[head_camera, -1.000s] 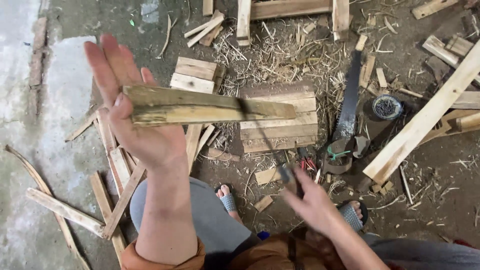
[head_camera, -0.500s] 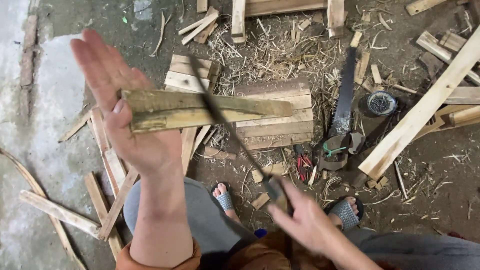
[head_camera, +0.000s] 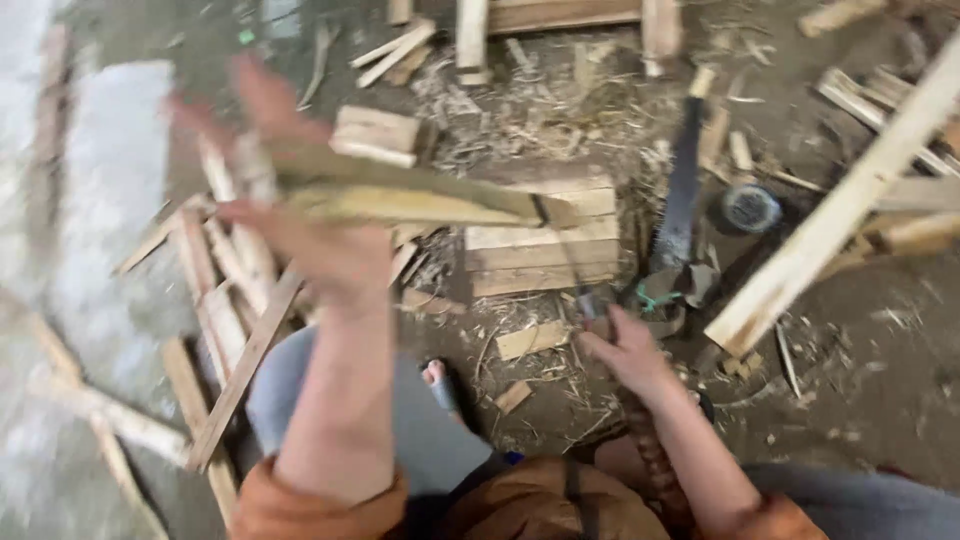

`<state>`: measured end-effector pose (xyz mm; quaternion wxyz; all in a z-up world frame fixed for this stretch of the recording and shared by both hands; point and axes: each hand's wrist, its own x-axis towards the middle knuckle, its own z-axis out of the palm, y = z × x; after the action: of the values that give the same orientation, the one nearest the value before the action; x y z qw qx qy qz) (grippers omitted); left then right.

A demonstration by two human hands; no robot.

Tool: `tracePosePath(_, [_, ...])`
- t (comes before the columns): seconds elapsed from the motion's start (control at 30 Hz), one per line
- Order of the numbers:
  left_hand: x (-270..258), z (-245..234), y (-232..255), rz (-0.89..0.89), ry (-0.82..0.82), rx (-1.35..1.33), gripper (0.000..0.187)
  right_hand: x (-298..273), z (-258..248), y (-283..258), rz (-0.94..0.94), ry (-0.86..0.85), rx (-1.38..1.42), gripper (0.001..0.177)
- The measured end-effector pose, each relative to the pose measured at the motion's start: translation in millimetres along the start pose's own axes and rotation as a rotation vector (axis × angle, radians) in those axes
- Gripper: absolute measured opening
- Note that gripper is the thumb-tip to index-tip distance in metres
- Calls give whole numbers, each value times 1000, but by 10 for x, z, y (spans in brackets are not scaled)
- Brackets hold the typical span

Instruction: Using a sickle to shave and mark wooden slats while sitting on the floor in a workshop.

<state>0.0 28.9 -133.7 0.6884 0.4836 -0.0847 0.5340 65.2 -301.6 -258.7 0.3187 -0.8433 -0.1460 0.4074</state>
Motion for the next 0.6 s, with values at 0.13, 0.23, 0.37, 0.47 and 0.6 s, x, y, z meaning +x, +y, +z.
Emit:
tracePosePath(0.13, [-322,274,-474,-287,323,-9,52,-344,-233,-202,-97,175,301,49])
tracePosePath(0.23, [-269,580,-524,-390,400,30,44,-298,-425,148,-91,243,247,47])
tracePosePath(0.37, [-179,524,-513,-449,477,-80,31,-334,-479,411,-110,302,292,36])
tracePosePath(0.47, [234,602,178,-646,625,-6,58,-370,-413,404,-19,226,330,35])
tracePosePath(0.6, [438,18,669,-717,781,-185,65,-375,-325,357,-40,229,294,27])
